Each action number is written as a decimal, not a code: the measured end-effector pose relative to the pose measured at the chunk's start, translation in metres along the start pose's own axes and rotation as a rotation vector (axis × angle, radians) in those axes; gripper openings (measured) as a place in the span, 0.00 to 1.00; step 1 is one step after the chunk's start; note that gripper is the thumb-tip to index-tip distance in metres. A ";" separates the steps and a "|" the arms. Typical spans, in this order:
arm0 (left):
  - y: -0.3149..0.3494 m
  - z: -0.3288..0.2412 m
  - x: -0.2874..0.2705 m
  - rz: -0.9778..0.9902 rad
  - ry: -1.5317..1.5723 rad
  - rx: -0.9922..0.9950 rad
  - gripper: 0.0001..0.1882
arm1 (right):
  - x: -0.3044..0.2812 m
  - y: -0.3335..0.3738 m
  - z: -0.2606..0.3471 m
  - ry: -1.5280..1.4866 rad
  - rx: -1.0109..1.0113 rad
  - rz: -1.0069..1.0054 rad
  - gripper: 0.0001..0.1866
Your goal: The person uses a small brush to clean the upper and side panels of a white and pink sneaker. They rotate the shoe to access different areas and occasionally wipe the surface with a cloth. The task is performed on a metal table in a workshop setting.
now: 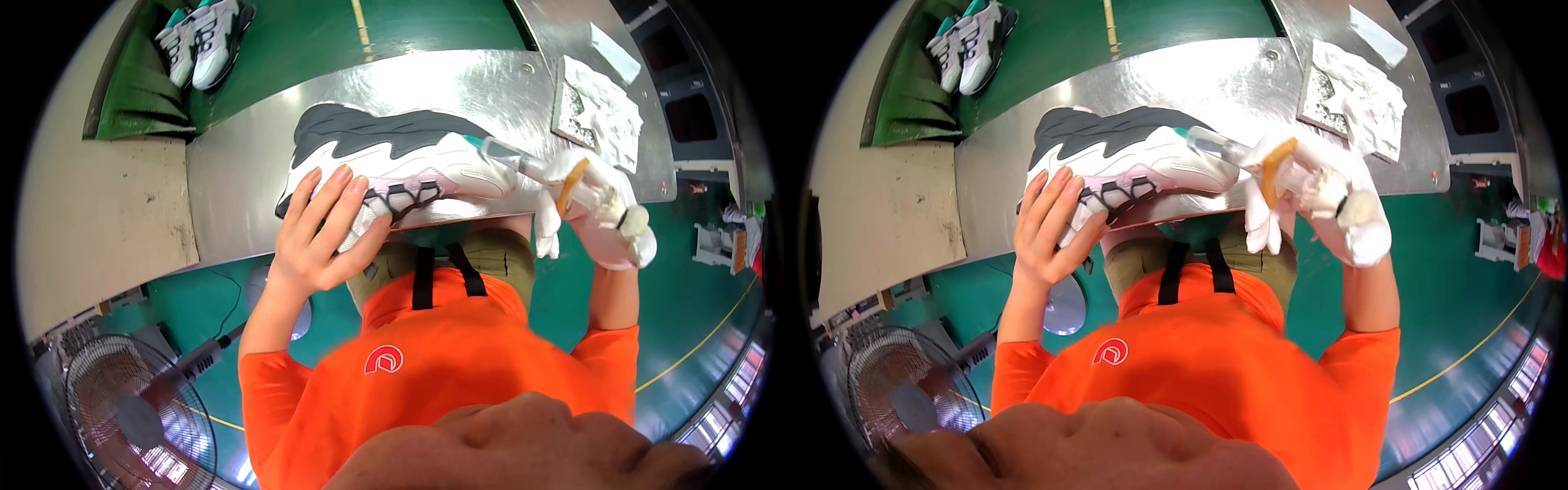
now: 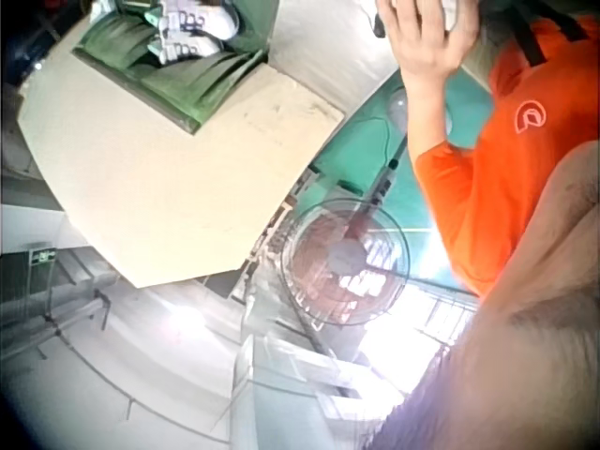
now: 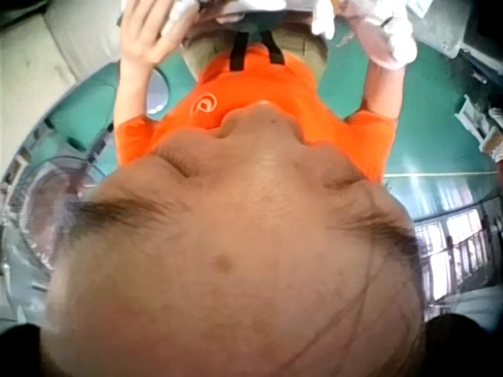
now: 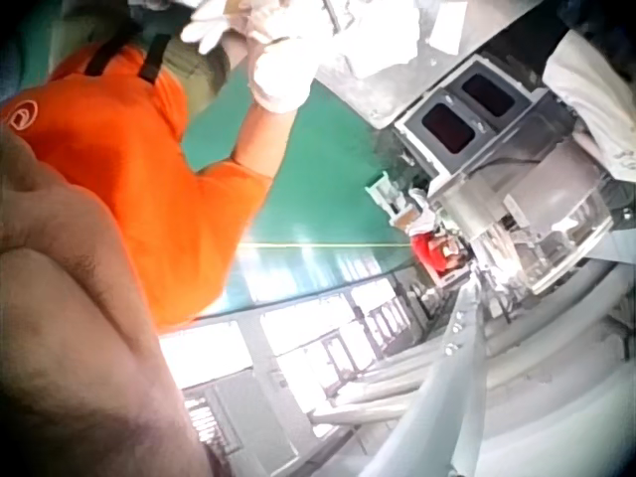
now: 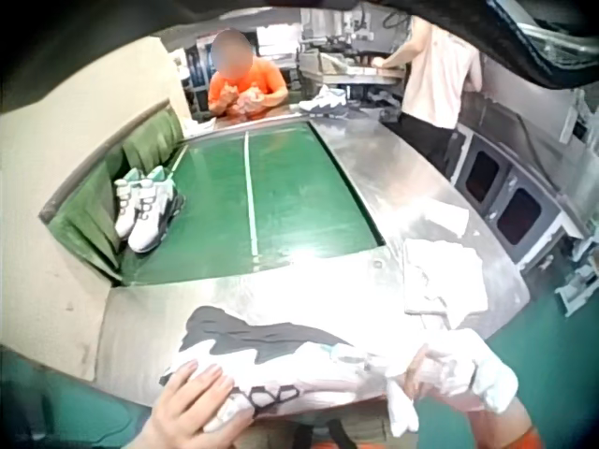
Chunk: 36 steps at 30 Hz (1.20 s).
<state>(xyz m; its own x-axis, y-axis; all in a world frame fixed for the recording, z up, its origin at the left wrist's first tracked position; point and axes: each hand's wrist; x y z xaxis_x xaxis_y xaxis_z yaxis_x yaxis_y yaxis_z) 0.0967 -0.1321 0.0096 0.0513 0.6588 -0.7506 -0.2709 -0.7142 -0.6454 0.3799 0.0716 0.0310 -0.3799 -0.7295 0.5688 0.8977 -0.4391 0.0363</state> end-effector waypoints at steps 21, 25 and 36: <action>-0.022 -0.036 -0.008 0.099 -0.134 -0.091 0.15 | -0.032 0.007 -0.007 -0.261 -0.059 0.017 0.51; -0.020 -0.039 -0.006 0.095 -0.153 -0.101 0.15 | -0.033 0.013 -0.015 -0.338 -0.035 -0.061 0.51; -0.021 -0.039 -0.005 0.082 -0.127 -0.104 0.14 | -0.026 0.030 -0.048 -0.485 -0.203 -0.015 0.55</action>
<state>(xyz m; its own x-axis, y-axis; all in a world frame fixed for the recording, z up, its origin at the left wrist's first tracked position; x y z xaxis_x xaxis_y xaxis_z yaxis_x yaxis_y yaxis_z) 0.1394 -0.1297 0.0218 -0.0906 0.6168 -0.7819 -0.1679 -0.7834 -0.5985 0.4059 0.0525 -0.0226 -0.2018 -0.4169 0.8863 0.8134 -0.5754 -0.0854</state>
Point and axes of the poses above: each hand's wrist, its own y-axis away from the middle knuckle, its own x-axis out of the palm, z = x × y, and after that the axes turned 4 degrees about -y, right-handed
